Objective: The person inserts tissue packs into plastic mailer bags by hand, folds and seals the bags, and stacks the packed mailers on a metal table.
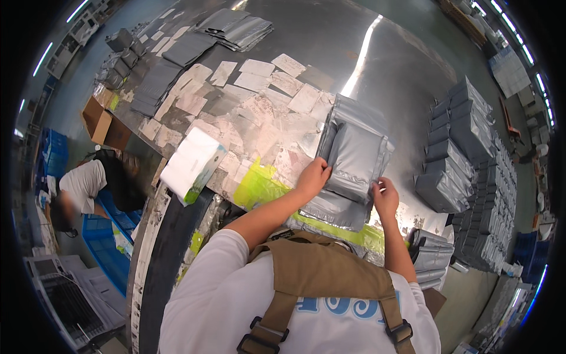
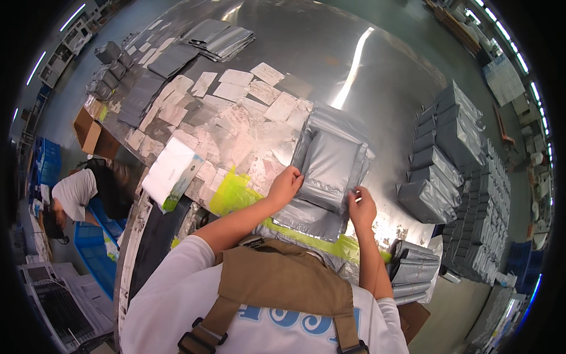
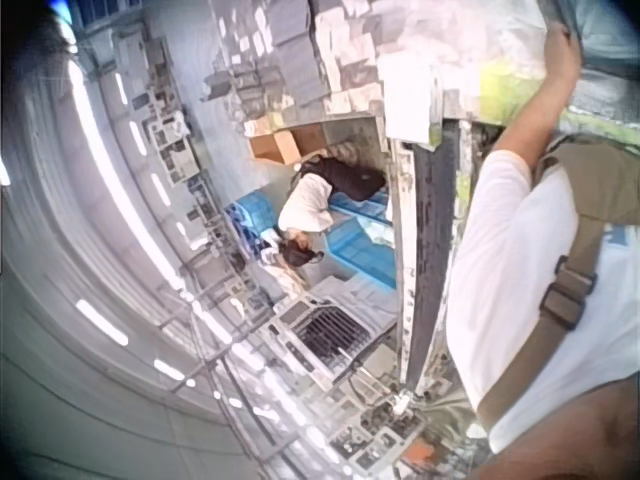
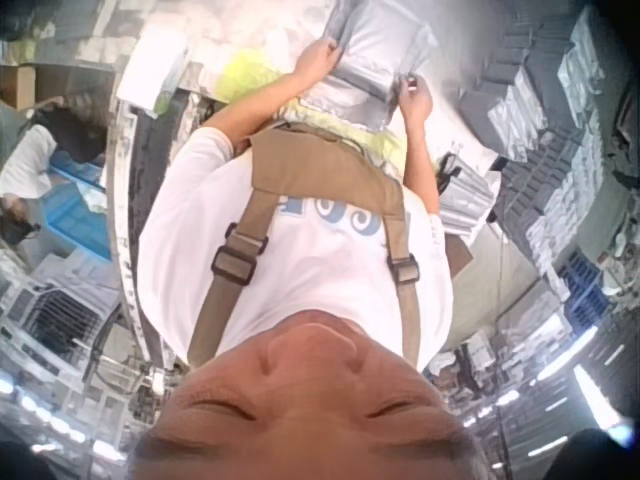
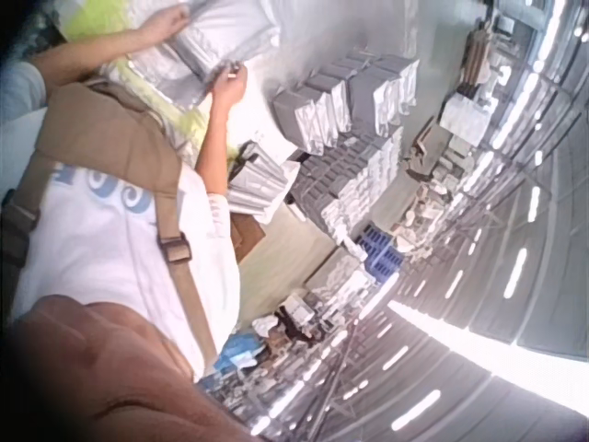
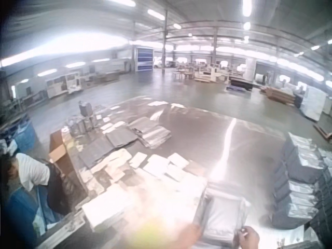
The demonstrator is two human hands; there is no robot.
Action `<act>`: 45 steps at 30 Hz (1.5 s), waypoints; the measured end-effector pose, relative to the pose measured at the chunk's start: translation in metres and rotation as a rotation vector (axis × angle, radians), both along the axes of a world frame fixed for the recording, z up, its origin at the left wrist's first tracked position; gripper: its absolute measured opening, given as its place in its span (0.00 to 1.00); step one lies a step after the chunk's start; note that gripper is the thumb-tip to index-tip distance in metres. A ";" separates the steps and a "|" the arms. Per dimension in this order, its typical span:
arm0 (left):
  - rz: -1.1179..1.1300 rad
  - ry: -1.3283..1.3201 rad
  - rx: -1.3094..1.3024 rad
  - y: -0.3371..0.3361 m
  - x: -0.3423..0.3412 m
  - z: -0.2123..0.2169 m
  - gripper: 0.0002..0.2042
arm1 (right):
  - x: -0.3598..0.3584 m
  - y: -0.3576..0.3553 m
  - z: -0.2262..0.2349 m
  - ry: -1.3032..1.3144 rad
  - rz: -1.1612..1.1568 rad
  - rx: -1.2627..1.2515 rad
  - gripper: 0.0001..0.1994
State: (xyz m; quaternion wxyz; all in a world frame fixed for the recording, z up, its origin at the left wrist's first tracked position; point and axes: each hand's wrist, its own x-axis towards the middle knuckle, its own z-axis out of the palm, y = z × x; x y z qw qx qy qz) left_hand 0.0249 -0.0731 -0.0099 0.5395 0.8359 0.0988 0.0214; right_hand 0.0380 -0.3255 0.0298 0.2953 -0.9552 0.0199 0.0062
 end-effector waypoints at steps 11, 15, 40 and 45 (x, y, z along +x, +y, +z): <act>-0.246 -0.255 -0.200 -0.046 -0.003 0.073 0.15 | 0.020 -0.021 0.067 0.244 -0.202 1.128 0.36; -0.497 -0.323 -0.280 -0.070 0.007 0.096 0.23 | 0.027 -0.080 0.109 0.349 -0.186 1.073 0.33; 0.243 0.327 1.015 0.274 -0.066 0.090 0.60 | 0.050 -0.099 0.093 -0.592 0.504 -0.139 0.18; 0.207 0.393 0.908 0.282 -0.077 0.062 0.62 | -0.035 0.039 0.043 -0.257 0.851 0.236 0.16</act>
